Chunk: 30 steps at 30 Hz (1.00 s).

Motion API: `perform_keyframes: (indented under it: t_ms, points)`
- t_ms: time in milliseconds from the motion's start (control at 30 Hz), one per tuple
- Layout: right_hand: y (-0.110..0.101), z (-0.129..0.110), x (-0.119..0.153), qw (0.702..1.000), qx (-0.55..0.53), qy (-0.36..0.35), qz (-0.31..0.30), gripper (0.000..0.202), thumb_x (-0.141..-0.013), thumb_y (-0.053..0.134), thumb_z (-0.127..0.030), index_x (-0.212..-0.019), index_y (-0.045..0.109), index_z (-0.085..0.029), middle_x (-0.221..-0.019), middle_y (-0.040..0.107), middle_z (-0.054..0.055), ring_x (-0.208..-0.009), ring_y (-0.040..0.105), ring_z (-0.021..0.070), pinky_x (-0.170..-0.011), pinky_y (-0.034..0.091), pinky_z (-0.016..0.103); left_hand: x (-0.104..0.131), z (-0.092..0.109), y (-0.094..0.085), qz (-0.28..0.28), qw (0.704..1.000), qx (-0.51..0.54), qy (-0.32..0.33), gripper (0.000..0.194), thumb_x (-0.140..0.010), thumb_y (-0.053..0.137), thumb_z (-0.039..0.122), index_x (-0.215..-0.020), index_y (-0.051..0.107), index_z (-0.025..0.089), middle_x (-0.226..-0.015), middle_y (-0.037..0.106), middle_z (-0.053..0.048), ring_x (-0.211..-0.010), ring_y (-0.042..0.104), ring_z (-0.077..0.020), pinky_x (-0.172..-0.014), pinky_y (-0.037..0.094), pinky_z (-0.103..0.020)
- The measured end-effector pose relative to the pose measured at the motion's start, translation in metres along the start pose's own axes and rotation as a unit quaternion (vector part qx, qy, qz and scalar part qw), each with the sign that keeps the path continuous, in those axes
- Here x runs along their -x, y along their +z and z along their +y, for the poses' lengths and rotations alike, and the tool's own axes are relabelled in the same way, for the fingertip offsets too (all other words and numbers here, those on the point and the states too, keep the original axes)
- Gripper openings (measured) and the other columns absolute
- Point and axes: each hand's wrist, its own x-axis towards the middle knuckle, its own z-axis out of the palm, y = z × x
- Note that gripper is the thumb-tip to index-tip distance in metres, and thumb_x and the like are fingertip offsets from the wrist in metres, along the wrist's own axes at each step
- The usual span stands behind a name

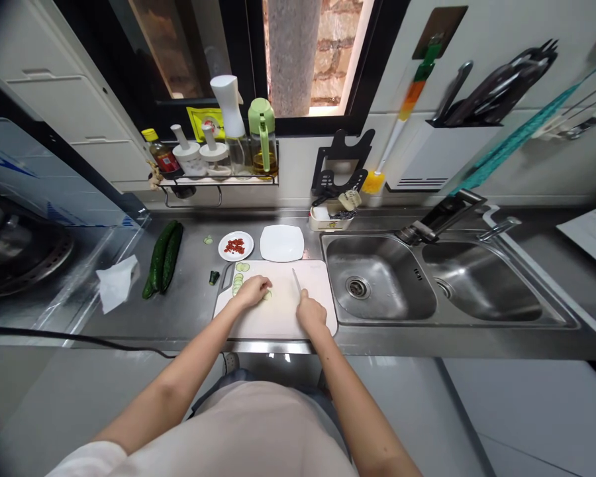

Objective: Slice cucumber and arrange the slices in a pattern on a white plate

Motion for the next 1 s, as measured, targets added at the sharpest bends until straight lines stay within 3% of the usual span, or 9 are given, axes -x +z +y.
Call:
perform_keyframes:
  t_ms: [367, 533, 733, 1000]
  points:
    - [-0.001, 0.003, 0.002, 0.999, 0.017, -0.025, 0.013, 0.039, -0.087, 0.035, -0.016, -0.126, 0.039, -0.015, -0.1, 0.067, 0.015, -0.095, 0.063, 0.0249, -0.074, 0.04, 0.031, 0.011, -0.006, 0.019, 0.052, 0.989, 0.025, -0.139, 0.013, -0.079, 0.055, 0.016, -0.086, 0.065, 0.019, -0.093, 0.067, -0.007, -0.088, 0.06, -0.0179, -0.076, 0.042, -0.026]
    - [-0.002, 0.009, 0.017, 0.997, 0.035, -0.058, 0.021, 0.034, -0.088, 0.034, -0.019, -0.122, 0.042, -0.016, -0.099, 0.067, 0.013, -0.092, 0.064, 0.0235, -0.072, 0.038, 0.029, 0.01, -0.007, 0.024, 0.088, 0.98, 0.066, -0.166, 0.012, -0.078, 0.056, 0.014, -0.085, 0.065, 0.019, -0.09, 0.069, -0.005, -0.086, 0.06, -0.0168, -0.074, 0.041, -0.025]
    - [0.006, 0.004, 0.043, 0.985, 0.069, -0.157, 0.0, 0.03, -0.089, 0.033, -0.018, -0.117, 0.043, -0.019, -0.096, 0.067, 0.012, -0.092, 0.063, 0.0234, -0.072, 0.037, 0.03, 0.009, -0.01, 0.023, 0.098, 0.975, 0.1, -0.173, 0.013, -0.075, 0.059, 0.013, -0.085, 0.066, 0.018, -0.083, 0.069, -0.004, -0.082, 0.06, -0.0162, -0.073, 0.042, -0.024]
    - [0.005, -0.007, 0.053, 0.984, 0.082, -0.159, -0.029, 0.031, -0.088, 0.034, -0.016, -0.118, 0.043, -0.018, -0.097, 0.067, 0.014, -0.095, 0.063, 0.0245, -0.073, 0.038, 0.031, 0.006, -0.011, 0.022, 0.086, 0.974, 0.103, -0.183, 0.012, -0.073, 0.06, 0.013, -0.083, 0.066, 0.018, -0.085, 0.07, -0.004, -0.082, 0.061, -0.0156, -0.073, 0.042, -0.023]
